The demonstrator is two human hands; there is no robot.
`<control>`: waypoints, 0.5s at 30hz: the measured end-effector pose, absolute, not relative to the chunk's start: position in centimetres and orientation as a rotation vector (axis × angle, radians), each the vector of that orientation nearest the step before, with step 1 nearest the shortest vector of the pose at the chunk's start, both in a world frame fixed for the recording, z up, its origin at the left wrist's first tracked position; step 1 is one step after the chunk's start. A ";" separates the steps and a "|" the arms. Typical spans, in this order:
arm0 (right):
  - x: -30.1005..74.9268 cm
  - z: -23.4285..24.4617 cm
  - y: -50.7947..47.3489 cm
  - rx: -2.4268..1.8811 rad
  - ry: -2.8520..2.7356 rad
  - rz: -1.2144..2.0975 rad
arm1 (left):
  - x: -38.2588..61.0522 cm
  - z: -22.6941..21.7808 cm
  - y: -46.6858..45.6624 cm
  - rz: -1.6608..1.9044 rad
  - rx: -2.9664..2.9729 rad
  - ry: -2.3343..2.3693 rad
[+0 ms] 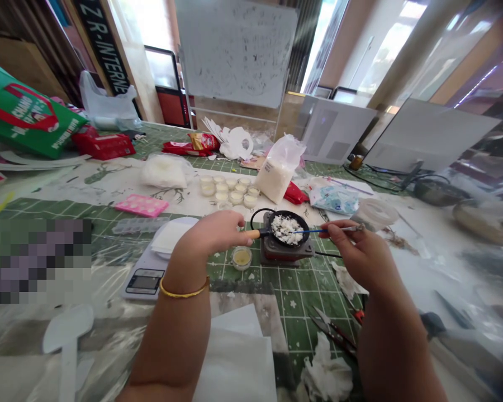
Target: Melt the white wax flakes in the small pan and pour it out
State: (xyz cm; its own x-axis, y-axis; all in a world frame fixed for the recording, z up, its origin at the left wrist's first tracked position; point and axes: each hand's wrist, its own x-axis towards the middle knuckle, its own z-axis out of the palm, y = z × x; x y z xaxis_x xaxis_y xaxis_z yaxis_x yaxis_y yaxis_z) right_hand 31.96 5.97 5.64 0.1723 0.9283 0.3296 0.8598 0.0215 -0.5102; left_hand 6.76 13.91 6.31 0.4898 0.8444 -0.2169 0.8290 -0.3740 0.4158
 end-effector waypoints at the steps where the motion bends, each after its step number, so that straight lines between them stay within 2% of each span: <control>1: 32.0 5.7 5.9 -1.850 -1.695 0.143 | 6.7 6.4 13.9 0.023 2.261 1.376; 5: 32.0 5.7 6.0 -1.855 -1.724 0.198 | 6.9 6.6 13.8 -0.048 2.256 1.366; 15: 32.3 5.8 5.9 -1.873 -1.711 0.062 | 6.8 6.4 13.8 -0.035 2.241 1.373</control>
